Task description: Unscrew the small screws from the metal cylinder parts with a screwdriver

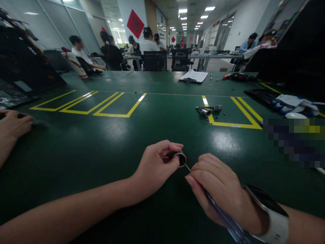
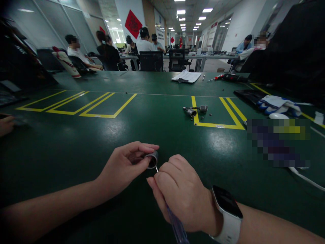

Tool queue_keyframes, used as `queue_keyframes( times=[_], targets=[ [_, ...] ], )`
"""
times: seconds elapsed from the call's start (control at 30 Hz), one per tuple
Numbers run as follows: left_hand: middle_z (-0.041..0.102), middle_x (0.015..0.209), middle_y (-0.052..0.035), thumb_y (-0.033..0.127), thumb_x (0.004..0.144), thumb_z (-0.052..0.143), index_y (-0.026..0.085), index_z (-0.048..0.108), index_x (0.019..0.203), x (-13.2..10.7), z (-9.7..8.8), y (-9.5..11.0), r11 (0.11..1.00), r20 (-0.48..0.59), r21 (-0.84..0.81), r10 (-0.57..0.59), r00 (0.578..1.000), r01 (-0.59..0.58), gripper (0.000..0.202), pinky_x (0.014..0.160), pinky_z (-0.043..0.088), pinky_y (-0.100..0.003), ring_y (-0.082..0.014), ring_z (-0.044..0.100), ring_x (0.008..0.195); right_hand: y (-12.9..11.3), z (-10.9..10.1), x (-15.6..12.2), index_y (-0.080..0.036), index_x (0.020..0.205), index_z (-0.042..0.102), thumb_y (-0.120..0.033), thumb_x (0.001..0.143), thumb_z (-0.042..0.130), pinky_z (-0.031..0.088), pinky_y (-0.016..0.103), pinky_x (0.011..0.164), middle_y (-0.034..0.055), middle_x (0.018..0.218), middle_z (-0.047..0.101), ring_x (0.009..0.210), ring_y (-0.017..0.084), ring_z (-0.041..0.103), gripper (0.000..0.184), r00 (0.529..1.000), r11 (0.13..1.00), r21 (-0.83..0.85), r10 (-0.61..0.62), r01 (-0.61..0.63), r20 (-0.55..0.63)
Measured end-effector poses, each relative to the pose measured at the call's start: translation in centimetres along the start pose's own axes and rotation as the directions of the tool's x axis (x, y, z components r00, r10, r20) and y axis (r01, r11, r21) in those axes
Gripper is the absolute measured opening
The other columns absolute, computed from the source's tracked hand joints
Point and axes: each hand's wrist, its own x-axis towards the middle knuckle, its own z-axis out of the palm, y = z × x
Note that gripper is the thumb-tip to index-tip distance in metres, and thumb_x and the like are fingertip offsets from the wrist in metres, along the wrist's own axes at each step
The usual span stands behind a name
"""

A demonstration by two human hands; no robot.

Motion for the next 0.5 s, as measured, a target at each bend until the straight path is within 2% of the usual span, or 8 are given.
queue_keyframes(
  times=[0.5],
  targets=[
    [0.069,0.097,-0.0075,0.012,0.067,0.064,0.013,0.062,0.078,0.22,0.17,0.18,0.999,-0.02,-0.036,-0.009,1.0,0.008,0.012,0.071,0.056,-0.026,-0.0158,0.068,0.08,-0.21,0.04,-0.09,-0.014,0.063,0.052,-0.009,0.086,0.049,0.034,0.032,0.055,0.0038,0.06,0.052,0.059,0.015,0.042,0.024,0.999,0.987,-0.161,-0.017,0.022,0.03]
  ],
)
